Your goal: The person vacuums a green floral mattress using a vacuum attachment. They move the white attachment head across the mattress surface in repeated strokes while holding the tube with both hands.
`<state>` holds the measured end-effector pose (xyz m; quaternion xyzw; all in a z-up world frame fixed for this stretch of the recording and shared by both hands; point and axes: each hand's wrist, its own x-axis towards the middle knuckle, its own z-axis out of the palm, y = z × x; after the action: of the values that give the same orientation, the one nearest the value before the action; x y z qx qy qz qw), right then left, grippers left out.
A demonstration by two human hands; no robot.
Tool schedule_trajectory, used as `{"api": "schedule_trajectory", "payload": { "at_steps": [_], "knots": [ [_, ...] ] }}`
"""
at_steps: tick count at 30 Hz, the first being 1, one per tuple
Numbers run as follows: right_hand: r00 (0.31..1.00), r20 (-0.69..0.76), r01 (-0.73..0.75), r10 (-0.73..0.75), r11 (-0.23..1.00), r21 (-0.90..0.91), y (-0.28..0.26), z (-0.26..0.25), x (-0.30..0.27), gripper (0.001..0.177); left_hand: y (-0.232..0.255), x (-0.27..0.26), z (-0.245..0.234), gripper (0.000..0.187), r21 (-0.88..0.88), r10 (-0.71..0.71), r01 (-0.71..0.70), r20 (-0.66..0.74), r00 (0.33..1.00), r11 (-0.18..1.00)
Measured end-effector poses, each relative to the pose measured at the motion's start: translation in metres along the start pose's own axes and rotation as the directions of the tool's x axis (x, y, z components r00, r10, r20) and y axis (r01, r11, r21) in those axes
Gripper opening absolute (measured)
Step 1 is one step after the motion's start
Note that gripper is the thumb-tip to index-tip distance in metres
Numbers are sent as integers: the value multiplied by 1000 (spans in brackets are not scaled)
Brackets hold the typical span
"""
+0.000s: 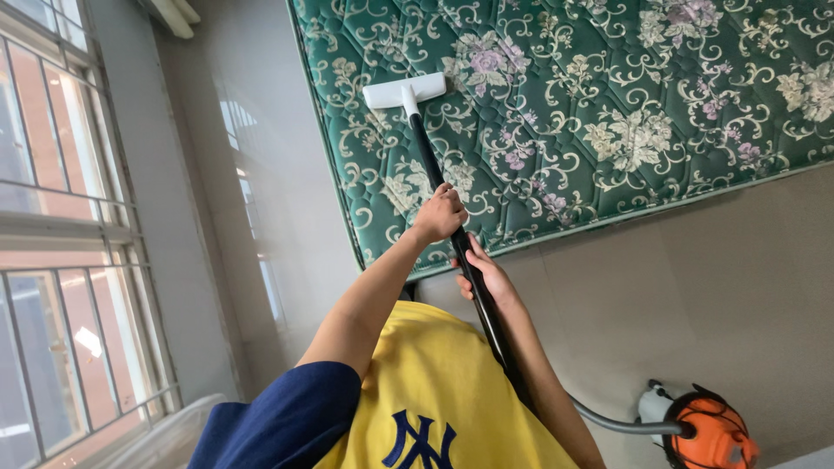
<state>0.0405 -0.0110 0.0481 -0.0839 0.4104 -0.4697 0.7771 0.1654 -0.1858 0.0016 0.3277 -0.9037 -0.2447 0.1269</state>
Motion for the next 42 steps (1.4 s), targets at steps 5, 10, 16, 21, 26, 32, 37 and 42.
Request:
{"api": "schedule_trajectory", "payload": {
  "at_steps": [5, 10, 16, 21, 26, 32, 37, 42],
  "knots": [
    [999, 15, 28, -28, 1000, 13, 7, 13, 22, 66, -19, 2, -18, 24, -23, -14, 16, 76, 997, 1000],
    [998, 33, 51, -51, 999, 3, 13, 21, 13, 67, -24, -5, -5, 25, -22, -23, 24, 27, 999, 999],
    [999, 14, 34, -34, 999, -25, 26, 25, -12, 69, -15, -31, 7, 19, 182, 213, -207, -13, 977, 961],
    [1000, -14, 11, -11, 999, -32, 49, 16, -36, 69, 11, -58, 10, 19, 221, 200, -196, 5, 980, 955],
    [1000, 8, 7, -7, 1000, -30, 77, 10, -76, 69, 42, -96, 26, 20, 128, 171, -163, -47, 984, 978],
    [1000, -12, 4, -4, 999, -32, 115, 14, -125, 69, 79, -144, 38, 25, -134, -50, 40, -73, 996, 990],
    [1000, -16, -2, 2, 999, -42, 142, 17, -157, 70, 99, -182, 53, 26, -148, -56, 40, -108, 993, 988],
    [1000, -23, -9, 7, 998, -56, 153, 23, -170, 70, 106, -201, 50, 26, -42, 15, -19, -84, 996, 999]
  ]
}}
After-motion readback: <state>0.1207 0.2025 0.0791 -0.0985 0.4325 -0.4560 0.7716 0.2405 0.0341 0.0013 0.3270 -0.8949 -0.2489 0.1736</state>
